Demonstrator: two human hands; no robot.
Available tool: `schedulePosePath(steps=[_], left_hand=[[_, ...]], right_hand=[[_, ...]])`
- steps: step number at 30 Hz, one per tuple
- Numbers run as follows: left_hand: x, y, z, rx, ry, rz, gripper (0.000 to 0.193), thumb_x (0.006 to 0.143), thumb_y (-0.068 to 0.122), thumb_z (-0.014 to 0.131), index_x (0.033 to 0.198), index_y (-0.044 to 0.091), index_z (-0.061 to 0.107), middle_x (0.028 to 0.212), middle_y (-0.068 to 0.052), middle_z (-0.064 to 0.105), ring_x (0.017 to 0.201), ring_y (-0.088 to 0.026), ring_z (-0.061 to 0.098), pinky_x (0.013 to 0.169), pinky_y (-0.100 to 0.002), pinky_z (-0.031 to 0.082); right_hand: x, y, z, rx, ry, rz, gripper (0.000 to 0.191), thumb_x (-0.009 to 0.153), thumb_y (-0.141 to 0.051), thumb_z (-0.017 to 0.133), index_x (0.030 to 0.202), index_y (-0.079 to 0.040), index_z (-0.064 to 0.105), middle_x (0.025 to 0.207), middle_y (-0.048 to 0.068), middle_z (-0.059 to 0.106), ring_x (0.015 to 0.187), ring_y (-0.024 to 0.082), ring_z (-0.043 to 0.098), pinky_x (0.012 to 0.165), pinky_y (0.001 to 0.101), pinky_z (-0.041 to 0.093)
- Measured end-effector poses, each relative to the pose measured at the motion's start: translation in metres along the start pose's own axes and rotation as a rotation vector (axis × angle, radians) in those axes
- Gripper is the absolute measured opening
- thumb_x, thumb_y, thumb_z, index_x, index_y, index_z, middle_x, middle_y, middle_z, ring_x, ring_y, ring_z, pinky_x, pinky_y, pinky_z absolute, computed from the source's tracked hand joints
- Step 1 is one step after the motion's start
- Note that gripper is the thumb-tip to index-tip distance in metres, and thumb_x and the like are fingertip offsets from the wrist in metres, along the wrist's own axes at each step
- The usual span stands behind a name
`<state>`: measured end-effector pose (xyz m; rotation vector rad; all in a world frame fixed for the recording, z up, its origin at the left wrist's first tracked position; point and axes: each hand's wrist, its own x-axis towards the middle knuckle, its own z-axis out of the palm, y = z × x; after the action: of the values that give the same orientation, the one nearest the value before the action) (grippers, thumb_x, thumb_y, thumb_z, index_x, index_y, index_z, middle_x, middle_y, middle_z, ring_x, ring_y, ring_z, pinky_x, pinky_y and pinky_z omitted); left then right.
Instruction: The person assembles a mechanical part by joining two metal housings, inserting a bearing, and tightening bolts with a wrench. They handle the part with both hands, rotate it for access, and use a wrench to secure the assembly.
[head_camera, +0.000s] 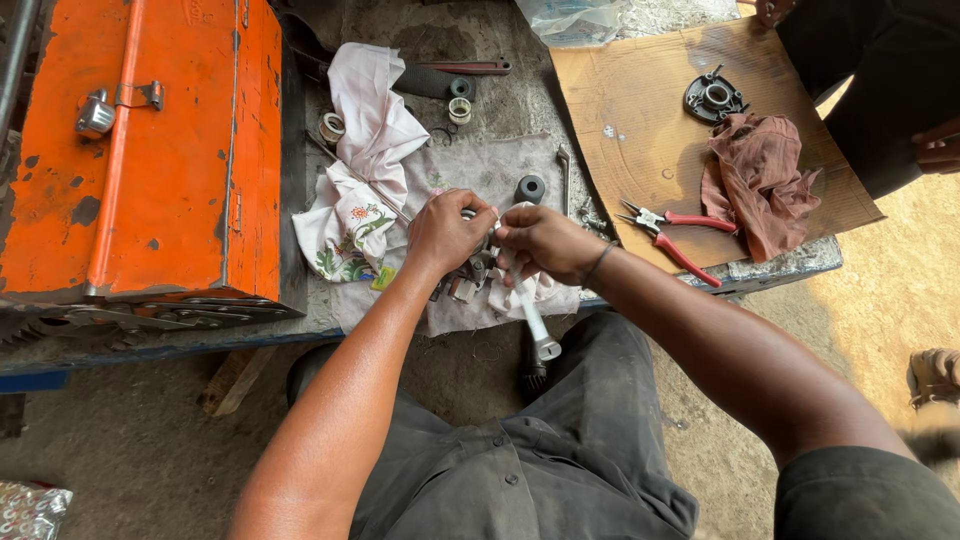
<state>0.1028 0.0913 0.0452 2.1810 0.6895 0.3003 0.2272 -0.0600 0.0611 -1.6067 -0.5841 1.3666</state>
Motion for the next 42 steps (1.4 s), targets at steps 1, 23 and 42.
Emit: schedulePosePath(steps=[1,23,42], left_hand=[[0.001,-0.001,0.0,0.0,0.011,0.015,0.03,0.085,0.042,0.072,0.09,0.013,0.078,0.1,-0.01,0.077,0.096,-0.029,0.074,0.084,-0.043,0.056],[-0.001,-0.001,0.001,0.028,0.076,0.093,0.031,0.082,0.041,0.075,0.087,0.011,0.078,0.101,-0.01,0.076,0.097,-0.03,0.072,0.084,-0.043,0.055],[0.001,-0.002,0.003,0.045,0.055,0.08,0.029,0.088,0.042,0.075,0.086,0.013,0.077,0.102,-0.009,0.076,0.099,-0.03,0.072,0.084,-0.044,0.055]], right_hand=[[-0.002,-0.003,-0.003,-0.052,-0.001,-0.046,0.017,0.106,-0.019,0.056,0.105,-0.007,0.068,0.084,0.011,0.07,0.07,0.023,0.072,0.067,0.0394,0.067],[-0.004,-0.035,-0.014,-0.757,0.015,-0.106,0.022,0.1,-0.017,0.058,0.114,-0.005,0.071,0.094,0.014,0.073,0.085,0.028,0.072,0.076,0.038,0.061],[-0.006,-0.008,-0.004,-0.189,0.006,-0.029,0.019,0.102,-0.018,0.06,0.112,-0.004,0.067,0.088,0.015,0.073,0.07,0.022,0.075,0.063,0.035,0.062]])
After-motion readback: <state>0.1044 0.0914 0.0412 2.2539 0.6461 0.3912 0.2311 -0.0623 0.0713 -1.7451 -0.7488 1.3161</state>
